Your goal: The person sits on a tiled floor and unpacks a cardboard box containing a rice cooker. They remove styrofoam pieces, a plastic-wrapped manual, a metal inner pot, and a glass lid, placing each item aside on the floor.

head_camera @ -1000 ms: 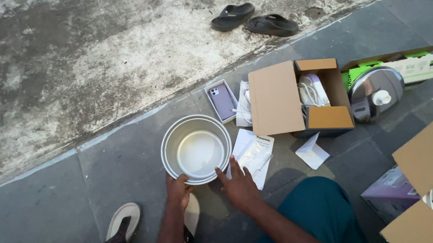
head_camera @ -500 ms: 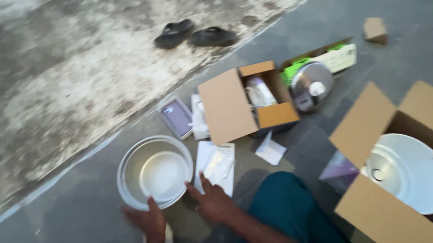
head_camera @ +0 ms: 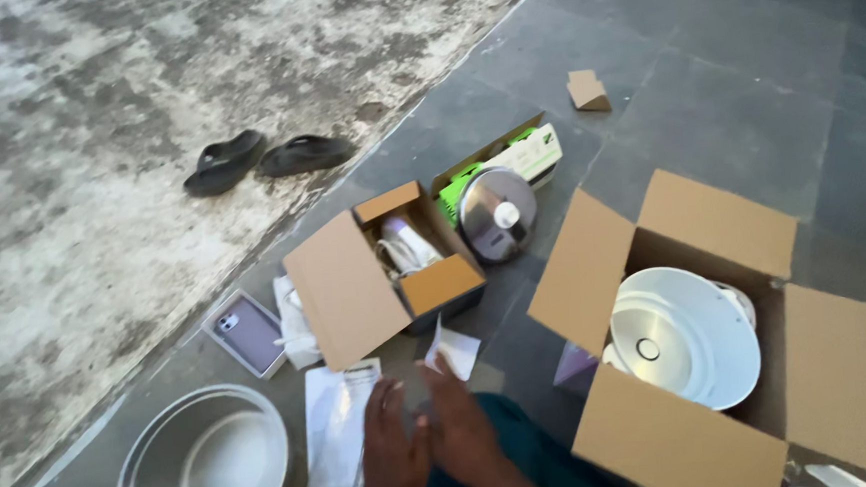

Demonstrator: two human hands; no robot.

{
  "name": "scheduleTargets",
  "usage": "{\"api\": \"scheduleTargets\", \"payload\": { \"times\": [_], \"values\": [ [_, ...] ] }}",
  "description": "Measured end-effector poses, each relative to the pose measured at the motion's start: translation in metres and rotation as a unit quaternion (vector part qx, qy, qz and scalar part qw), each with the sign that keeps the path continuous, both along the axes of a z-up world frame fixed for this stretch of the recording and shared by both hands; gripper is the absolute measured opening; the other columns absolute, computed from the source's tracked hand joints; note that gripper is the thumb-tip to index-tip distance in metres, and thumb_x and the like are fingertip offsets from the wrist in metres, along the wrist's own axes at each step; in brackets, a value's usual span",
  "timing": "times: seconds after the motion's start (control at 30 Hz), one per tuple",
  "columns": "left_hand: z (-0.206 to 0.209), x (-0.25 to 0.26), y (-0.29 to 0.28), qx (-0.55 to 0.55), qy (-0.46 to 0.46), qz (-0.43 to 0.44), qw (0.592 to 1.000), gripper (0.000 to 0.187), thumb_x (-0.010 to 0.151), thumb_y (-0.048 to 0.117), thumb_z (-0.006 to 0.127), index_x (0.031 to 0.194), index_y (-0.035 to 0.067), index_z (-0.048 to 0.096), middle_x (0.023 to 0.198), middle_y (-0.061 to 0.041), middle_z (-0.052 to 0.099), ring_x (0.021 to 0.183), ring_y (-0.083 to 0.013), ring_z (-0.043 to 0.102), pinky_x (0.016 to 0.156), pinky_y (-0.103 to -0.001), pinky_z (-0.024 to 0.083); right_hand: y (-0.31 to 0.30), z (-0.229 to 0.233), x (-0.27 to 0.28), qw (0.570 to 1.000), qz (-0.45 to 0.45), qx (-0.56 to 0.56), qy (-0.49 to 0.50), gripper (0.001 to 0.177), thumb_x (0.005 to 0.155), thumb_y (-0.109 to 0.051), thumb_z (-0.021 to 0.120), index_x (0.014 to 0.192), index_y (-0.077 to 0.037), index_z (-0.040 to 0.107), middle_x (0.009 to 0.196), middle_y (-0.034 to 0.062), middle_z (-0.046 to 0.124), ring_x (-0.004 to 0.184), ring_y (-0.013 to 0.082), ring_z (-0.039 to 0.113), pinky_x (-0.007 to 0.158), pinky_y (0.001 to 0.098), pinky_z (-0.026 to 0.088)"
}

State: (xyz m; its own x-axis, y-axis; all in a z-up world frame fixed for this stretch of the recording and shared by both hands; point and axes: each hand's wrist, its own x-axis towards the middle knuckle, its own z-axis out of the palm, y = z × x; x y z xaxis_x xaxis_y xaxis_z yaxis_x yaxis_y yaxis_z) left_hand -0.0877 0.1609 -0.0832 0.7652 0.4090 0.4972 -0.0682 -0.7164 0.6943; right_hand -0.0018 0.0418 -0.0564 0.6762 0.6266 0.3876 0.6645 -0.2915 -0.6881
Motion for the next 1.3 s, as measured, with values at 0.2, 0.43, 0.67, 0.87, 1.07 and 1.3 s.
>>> {"api": "scheduleTargets", "payload": {
  "times": [0.2, 0.43, 0.67, 0.87, 1.07, 1.3],
  "values": [
    [0.043, 0.126, -0.031, 0.105, 0.031, -0.123, 0.986, 0.048, 0.09, 0.02, 0.073, 0.132, 0.002, 0.059, 0.132, -0.024, 0.056, 0.126, -0.0442, 0.053, 0.103, -0.053, 0.044, -0.097, 0.049, 0.074, 0.939, -0.239, -0.193, -0.153, 0.062, 0.077, -0.026, 0.073, 0.135, -0.01, 0.058, 0.145, 0.028, 0.044, 0.138, 0.049, 0.04, 0.112, 0.0592, 0.033],
    [0.016, 0.304, -0.003, 0.168, 0.221, -0.101, 0.955, 0.052, 0.09, 0.026, 0.068, 0.136, 0.007, 0.055, 0.138, -0.019, 0.053, 0.127, -0.0384, 0.052, 0.105, -0.051, 0.044, -0.147, 0.006, 0.137, 0.836, -0.241, -0.487, 0.08, 0.096, 0.075, -0.051, 0.082, 0.16, -0.034, 0.041, 0.161, 0.0231, 0.026, 0.15, 0.038, 0.028, 0.106, 0.059, 0.036],
    [-0.016, 0.418, 0.011, 0.321, 0.288, -0.12, 0.894, 0.067, 0.086, 0.039, 0.076, 0.141, 0.01, 0.051, 0.147, -0.023, 0.043, 0.142, -0.0416, 0.037, 0.113, -0.058, 0.036, -0.175, -0.119, 0.197, 0.925, -0.212, -0.285, -0.134, 0.085, 0.072, -0.043, 0.079, 0.149, -0.021, 0.051, 0.148, 0.0302, 0.038, 0.136, 0.0455, 0.043, 0.097, 0.0584, 0.047],
    [-0.047, 0.436, -0.016, 0.345, 0.274, -0.081, 0.894, 0.069, 0.08, 0.037, 0.078, 0.143, 0.027, 0.051, 0.157, -0.021, 0.032, 0.148, -0.0432, 0.021, 0.101, -0.085, 0.019, -0.185, -0.162, 0.206, 0.936, -0.216, -0.228, -0.161, 0.08, 0.072, -0.039, 0.077, 0.144, -0.015, 0.054, 0.141, 0.0339, 0.043, 0.13, 0.0491, 0.048, 0.093, 0.0582, 0.049],
    [-0.069, 0.447, -0.019, 0.333, 0.242, -0.043, 0.91, 0.025, 0.096, 0.02, 0.059, 0.121, 0.022, 0.062, 0.151, -0.021, 0.042, 0.147, -0.0435, 0.028, 0.102, -0.085, 0.019, -0.196, -0.158, 0.218, 0.935, -0.223, -0.212, -0.177, 0.075, 0.071, -0.034, 0.075, 0.139, -0.01, 0.057, 0.135, 0.0377, 0.048, 0.124, 0.0527, 0.053, 0.09, 0.0581, 0.052],
    [-0.065, 0.443, -0.02, 0.343, 0.219, -0.066, 0.911, 0.026, 0.093, 0.016, 0.058, 0.117, 0.017, 0.065, 0.13, -0.015, 0.057, 0.139, -0.0358, 0.041, 0.103, -0.085, 0.021, -0.201, -0.148, 0.211, 0.936, -0.238, -0.188, -0.178, 0.069, 0.07, -0.029, 0.072, 0.133, -0.003, 0.06, 0.127, 0.042, 0.054, 0.117, 0.0569, 0.058, 0.086, 0.0579, 0.056]
  ]
}}
